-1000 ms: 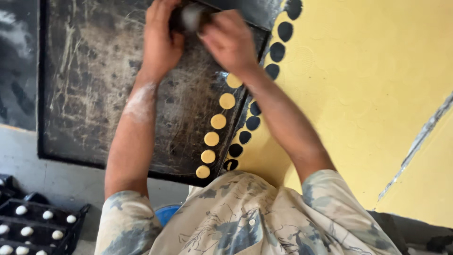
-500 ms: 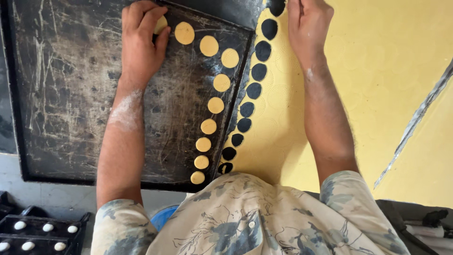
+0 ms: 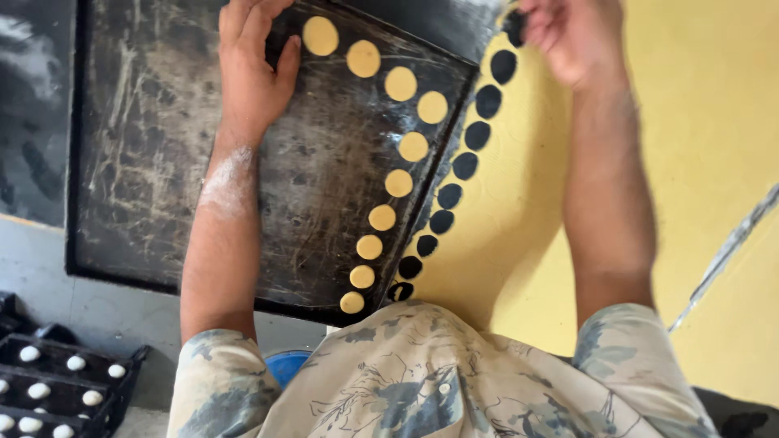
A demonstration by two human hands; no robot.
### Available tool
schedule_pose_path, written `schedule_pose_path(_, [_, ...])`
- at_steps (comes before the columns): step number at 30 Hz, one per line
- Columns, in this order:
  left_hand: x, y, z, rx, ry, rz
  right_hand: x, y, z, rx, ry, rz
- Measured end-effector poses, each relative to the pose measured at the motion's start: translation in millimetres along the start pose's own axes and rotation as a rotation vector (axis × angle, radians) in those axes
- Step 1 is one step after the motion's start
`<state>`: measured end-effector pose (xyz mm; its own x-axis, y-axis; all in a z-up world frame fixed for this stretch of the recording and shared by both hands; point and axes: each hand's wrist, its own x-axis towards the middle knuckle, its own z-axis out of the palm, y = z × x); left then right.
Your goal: The person uses a circular metal cutter to press out dough rounds from a large yellow sheet and places them one by one onto a dark baking tray.
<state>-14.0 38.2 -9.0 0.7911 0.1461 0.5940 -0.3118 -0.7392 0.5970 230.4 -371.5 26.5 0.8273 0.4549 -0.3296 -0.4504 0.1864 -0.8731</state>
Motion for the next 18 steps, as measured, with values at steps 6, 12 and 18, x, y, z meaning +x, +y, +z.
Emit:
schedule_pose_path(6, [-5,-16,-6,-0.012,-0.025,-0.2,-14,89,206,-1.083,-0.2,-0.952])
schedule_pose_path(12, [6,-2,-10,-0.03,-0.101,-0.076,-1,96,244,-1.472,-0.223,-1.566])
schedule_pose_path(18, [15,0,-8,0.065,-0.143,-0.051,-33,47,135,-1.11,0.006,-0.998])
